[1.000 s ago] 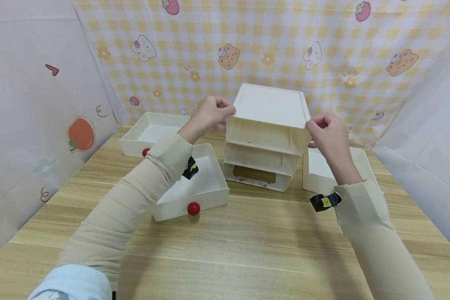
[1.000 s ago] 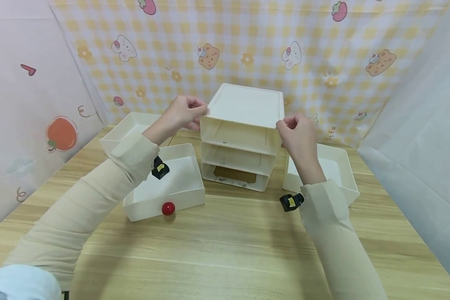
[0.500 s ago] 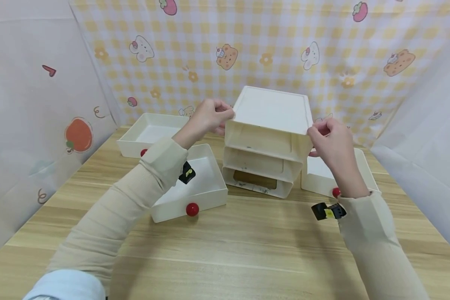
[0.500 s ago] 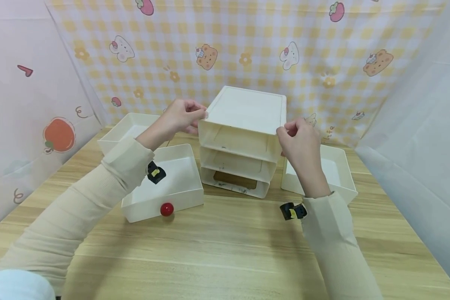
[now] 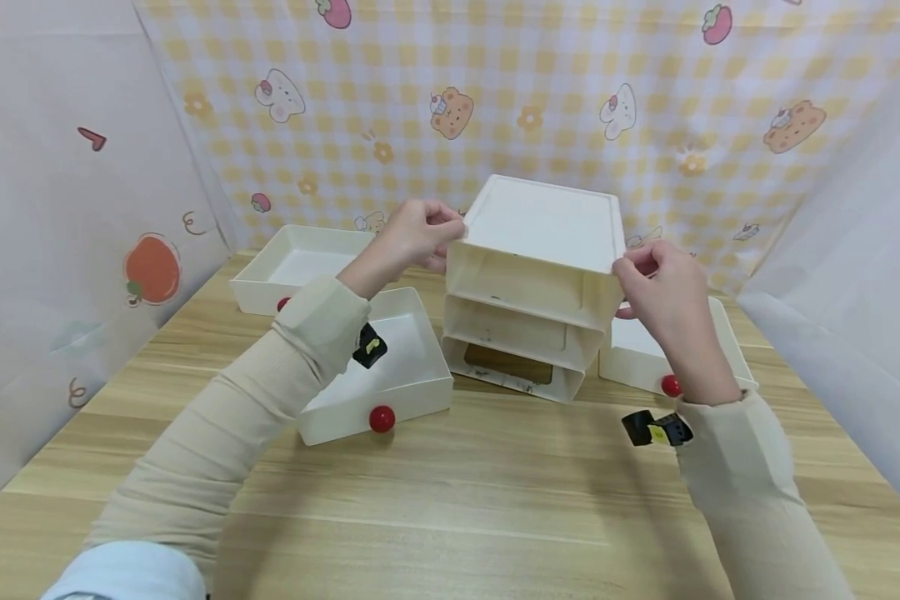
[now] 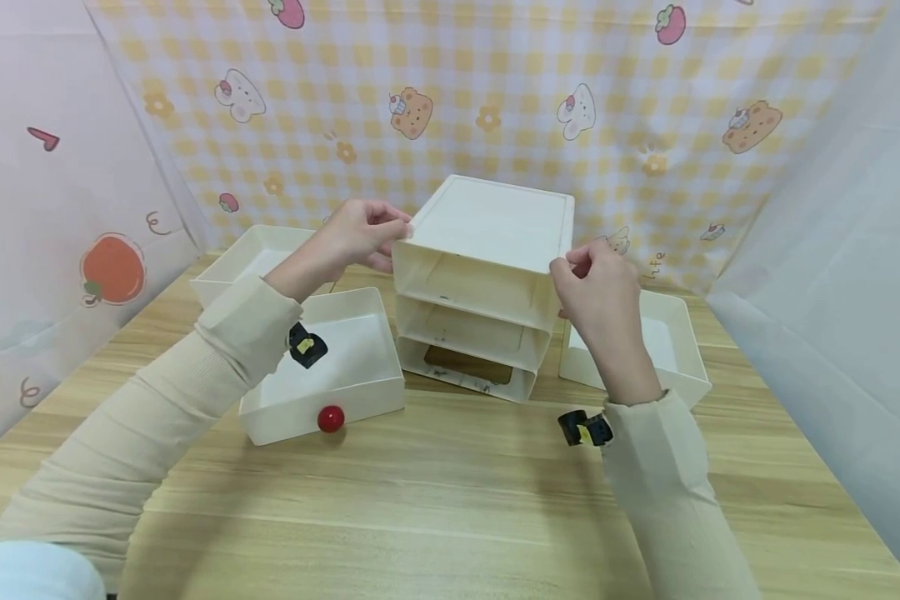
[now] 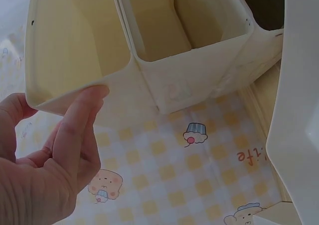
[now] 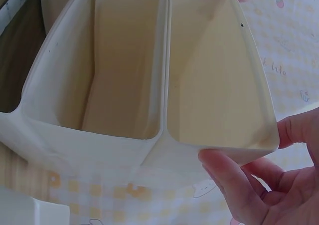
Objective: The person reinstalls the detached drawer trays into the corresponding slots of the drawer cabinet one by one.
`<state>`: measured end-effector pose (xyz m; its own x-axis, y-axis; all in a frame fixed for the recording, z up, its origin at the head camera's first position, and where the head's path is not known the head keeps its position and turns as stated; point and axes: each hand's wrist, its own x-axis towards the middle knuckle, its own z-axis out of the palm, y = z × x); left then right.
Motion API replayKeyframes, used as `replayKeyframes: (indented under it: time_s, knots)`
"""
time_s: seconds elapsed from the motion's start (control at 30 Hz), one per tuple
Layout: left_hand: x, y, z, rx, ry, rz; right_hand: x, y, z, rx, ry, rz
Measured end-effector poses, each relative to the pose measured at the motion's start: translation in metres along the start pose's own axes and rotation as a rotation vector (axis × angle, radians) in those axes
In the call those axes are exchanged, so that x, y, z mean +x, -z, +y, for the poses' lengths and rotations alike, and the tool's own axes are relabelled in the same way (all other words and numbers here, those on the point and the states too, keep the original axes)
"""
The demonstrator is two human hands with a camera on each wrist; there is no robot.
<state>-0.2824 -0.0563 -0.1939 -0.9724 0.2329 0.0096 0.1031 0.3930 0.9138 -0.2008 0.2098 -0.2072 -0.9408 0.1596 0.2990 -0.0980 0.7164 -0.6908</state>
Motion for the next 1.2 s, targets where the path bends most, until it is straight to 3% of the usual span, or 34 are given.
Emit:
replayKeyframes:
  time_s: [0.27, 0.83, 1.2]
  knots:
    - [0.002, 0.002, 0.000, 0.000, 0.004, -0.016, 0.000, 0.000, -0.001, 0.022, 0.004, -0.015]
    - [0.005, 0.001, 0.000, 0.016, 0.011, -0.015, 0.016, 0.011, 0.005, 0.281, -0.045, -0.115]
    - [0.006, 0.002, -0.005, -0.002, 0.003, -0.012, 0.015, 0.012, 0.009, 0.296, -0.046, -0.145]
